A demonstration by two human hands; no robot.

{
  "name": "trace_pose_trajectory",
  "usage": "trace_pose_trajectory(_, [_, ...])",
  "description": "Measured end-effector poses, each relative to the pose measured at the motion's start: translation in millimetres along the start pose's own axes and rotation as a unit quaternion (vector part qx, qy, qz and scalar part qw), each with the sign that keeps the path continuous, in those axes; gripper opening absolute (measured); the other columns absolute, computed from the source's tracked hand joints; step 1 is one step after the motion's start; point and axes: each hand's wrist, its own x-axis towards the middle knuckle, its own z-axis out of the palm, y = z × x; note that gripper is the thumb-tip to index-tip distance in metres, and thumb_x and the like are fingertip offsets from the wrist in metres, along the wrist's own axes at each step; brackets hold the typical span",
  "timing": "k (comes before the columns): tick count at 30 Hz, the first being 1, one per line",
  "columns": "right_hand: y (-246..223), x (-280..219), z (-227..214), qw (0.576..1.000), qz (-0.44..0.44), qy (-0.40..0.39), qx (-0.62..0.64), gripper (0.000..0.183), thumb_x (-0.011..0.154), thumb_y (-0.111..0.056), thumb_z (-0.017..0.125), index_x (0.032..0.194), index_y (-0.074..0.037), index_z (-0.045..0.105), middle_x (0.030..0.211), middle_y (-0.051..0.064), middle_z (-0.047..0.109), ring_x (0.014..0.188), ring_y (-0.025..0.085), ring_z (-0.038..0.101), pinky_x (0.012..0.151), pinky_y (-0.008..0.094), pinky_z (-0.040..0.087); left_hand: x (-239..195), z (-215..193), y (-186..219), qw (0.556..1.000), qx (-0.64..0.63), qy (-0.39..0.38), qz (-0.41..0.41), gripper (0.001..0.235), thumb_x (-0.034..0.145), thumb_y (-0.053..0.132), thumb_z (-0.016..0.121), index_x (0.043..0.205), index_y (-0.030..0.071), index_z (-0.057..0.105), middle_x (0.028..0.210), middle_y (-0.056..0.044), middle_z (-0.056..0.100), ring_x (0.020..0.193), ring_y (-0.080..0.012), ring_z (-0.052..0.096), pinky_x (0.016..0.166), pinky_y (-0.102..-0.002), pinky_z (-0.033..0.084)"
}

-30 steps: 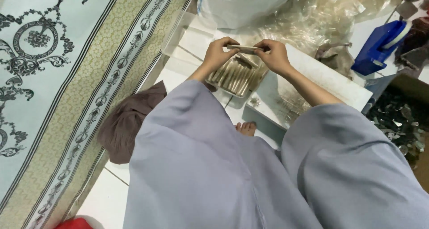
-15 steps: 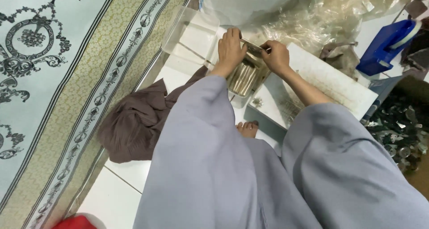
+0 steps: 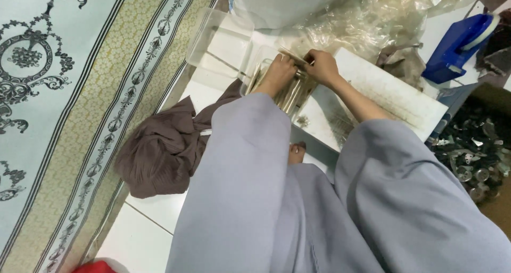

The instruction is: The person sits on the floor and packs small round metal buttons into clear plastic bags. They place several buttons into each bag, seal them, and then arrange the filled bags on a white board. The person also wipes the board with a cloth and continues to pack more buttons from a cardboard box.

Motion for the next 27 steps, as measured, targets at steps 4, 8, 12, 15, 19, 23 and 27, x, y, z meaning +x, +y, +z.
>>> trace_pose_trajectory(4, [-5, -3, -1, 0.999, 0.004, -0.014, -0.035, 0.022, 0.090, -0.014, 0.074, 0.110, -0.003, 0.075, 0.099, 0.019, 0.076, 0.095, 0.040, 0.075, 0.082, 0.054, 0.059, -5, -10, -1, 1.000, 0.002, -0.020, -0.003, 0.013, 0.084, 0.023, 0.066, 0.086, 0.027, 0.079, 0.089, 0.000, 0.074, 0.093, -0.0206, 0.063, 0.088, -0.040, 0.044])
trace_pose_trajectory(8, [-4, -6, 1, 0.999, -0.005, -0.022, -0.049, 0.021, 0.091, -0.012, 0.073, 0.110, -0.003, 0.075, 0.100, 0.020, 0.076, 0.098, 0.042, 0.073, 0.083, 0.052, 0.058, -11, -37, -18, 1.000, -0.014, 0.024, 0.000, 0.014, 0.085, 0.016, 0.067, 0.097, 0.022, 0.074, 0.088, -0.002, 0.072, 0.089, -0.0207, 0.067, 0.088, -0.043, 0.045])
trace_pose_trajectory(12, [-7, -8, 6, 0.998, -0.009, -0.027, -0.057, 0.022, 0.092, -0.018, 0.074, 0.110, -0.007, 0.077, 0.100, 0.019, 0.076, 0.100, 0.044, 0.072, 0.084, 0.055, 0.057, -24, -15, -27, 0.998, -0.053, 0.026, 0.021, 0.013, 0.086, 0.016, 0.071, 0.098, 0.021, 0.074, 0.091, -0.001, 0.074, 0.091, -0.0201, 0.069, 0.090, -0.044, 0.044])
trace_pose_trajectory(15, [-4, -5, 14, 0.998, -0.008, -0.024, -0.061, 0.021, 0.091, -0.024, 0.075, 0.106, -0.010, 0.078, 0.098, 0.015, 0.078, 0.100, 0.042, 0.073, 0.084, 0.054, 0.057, -26, -32, -29, 0.997, -0.052, 0.031, 0.052, 0.015, 0.084, 0.017, 0.075, 0.097, 0.022, 0.076, 0.091, -0.002, 0.075, 0.090, -0.0211, 0.067, 0.088, -0.042, 0.045])
trace_pose_trajectory(19, [1, -4, 21, 0.998, -0.005, -0.032, -0.058, 0.021, 0.092, -0.020, 0.074, 0.111, -0.010, 0.077, 0.102, 0.015, 0.078, 0.102, 0.040, 0.073, 0.086, 0.053, 0.057, -26, -20, -29, 0.996, -0.052, 0.047, 0.048, 0.011, 0.082, 0.018, 0.075, 0.093, 0.021, 0.076, 0.086, -0.002, 0.074, 0.087, -0.0202, 0.066, 0.085, -0.040, 0.045])
trace_pose_trajectory(23, [-1, -2, 26, 0.989, -0.029, -0.062, -0.134, 0.022, 0.093, -0.018, 0.071, 0.112, -0.014, 0.079, 0.102, 0.012, 0.079, 0.101, 0.037, 0.074, 0.087, 0.050, 0.056, -23, -20, -27, 0.998, -0.044, 0.033, 0.043, 0.006, 0.085, 0.015, 0.072, 0.089, 0.020, 0.072, 0.079, 0.000, 0.074, 0.079, -0.0188, 0.067, 0.082, -0.038, 0.046])
trace_pose_trajectory(27, [-6, -6, 29, 0.977, -0.031, -0.091, -0.189, 0.026, 0.095, -0.025, 0.063, 0.115, -0.018, 0.078, 0.105, 0.011, 0.079, 0.106, 0.035, 0.074, 0.091, 0.050, 0.053, -14, -28, -25, 0.999, 0.001, 0.033, 0.002, 0.015, 0.083, 0.013, 0.073, 0.095, 0.020, 0.070, 0.086, 0.000, 0.072, 0.082, -0.0197, 0.067, 0.077, -0.038, 0.046])
